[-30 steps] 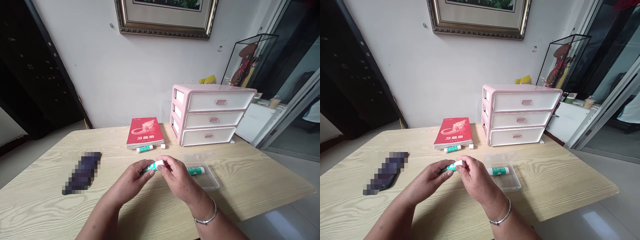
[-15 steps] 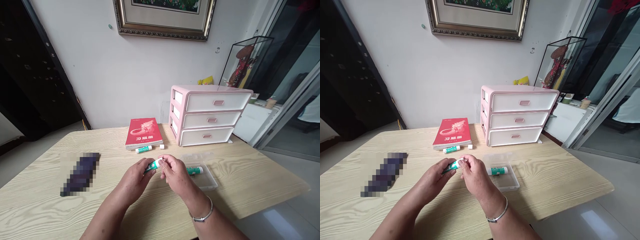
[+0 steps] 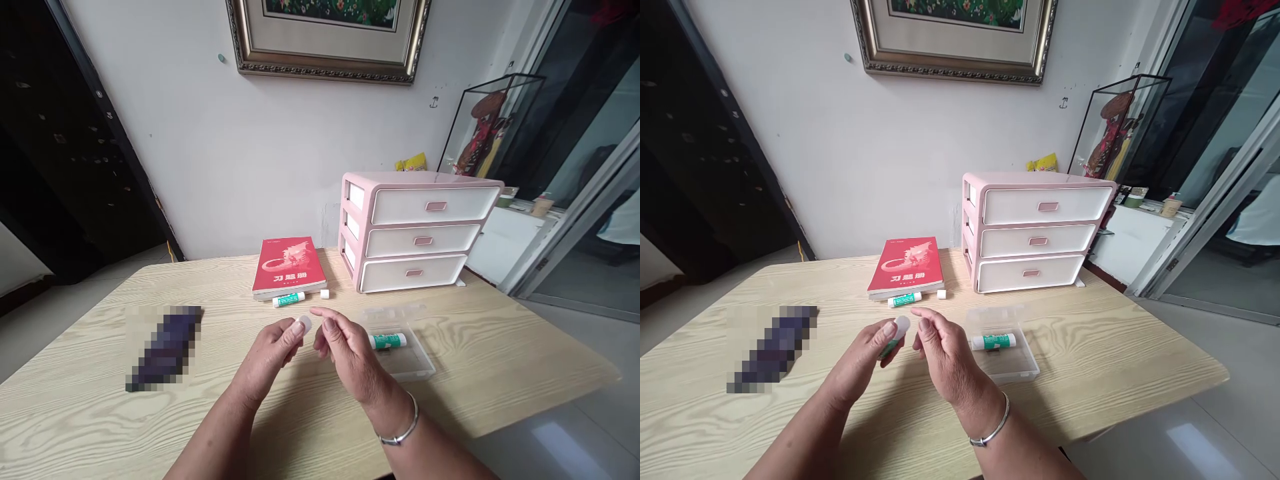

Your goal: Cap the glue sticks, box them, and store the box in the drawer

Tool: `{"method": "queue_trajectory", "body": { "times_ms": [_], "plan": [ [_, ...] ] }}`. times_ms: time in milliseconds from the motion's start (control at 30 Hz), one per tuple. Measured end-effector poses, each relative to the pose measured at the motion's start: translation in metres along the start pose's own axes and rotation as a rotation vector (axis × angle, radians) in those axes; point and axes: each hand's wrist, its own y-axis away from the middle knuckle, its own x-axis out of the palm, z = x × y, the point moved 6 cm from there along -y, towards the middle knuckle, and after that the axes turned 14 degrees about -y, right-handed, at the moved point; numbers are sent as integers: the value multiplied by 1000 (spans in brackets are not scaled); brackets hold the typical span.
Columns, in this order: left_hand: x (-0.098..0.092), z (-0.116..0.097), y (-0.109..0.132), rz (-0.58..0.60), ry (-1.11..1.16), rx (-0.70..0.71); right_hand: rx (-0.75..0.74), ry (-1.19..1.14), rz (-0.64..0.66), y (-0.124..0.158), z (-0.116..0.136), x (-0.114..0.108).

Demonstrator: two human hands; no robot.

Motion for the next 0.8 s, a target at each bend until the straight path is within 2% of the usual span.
{"method": "queue_trajectory", "body": {
  "times_ms": [100, 200, 333, 467, 600, 667, 800],
  "plan": [
    [-3, 14, -2, -142, 90, -94, -23, -2, -72, 0, -2, -4],
    [-4, 18, -3, -207, 272, -97, -28, 27, -48, 1, -5, -1],
    [4, 13, 0, -162, 509, -63, -70, 123, 29, 7, -2, 9],
    [14, 8, 6, -148, 600, -54, -170, 203, 122, 14, 9, 22],
    [18, 8, 7, -150, 606, 2, -300, 330, 92, 16, 18, 27],
    [21, 6, 7, -96, 621, 60, -320, 389, 61, 15, 16, 29],
    [34, 1, 7, 89, 606, 114, -344, 437, -3, 16, 19, 27]
  ]
}}
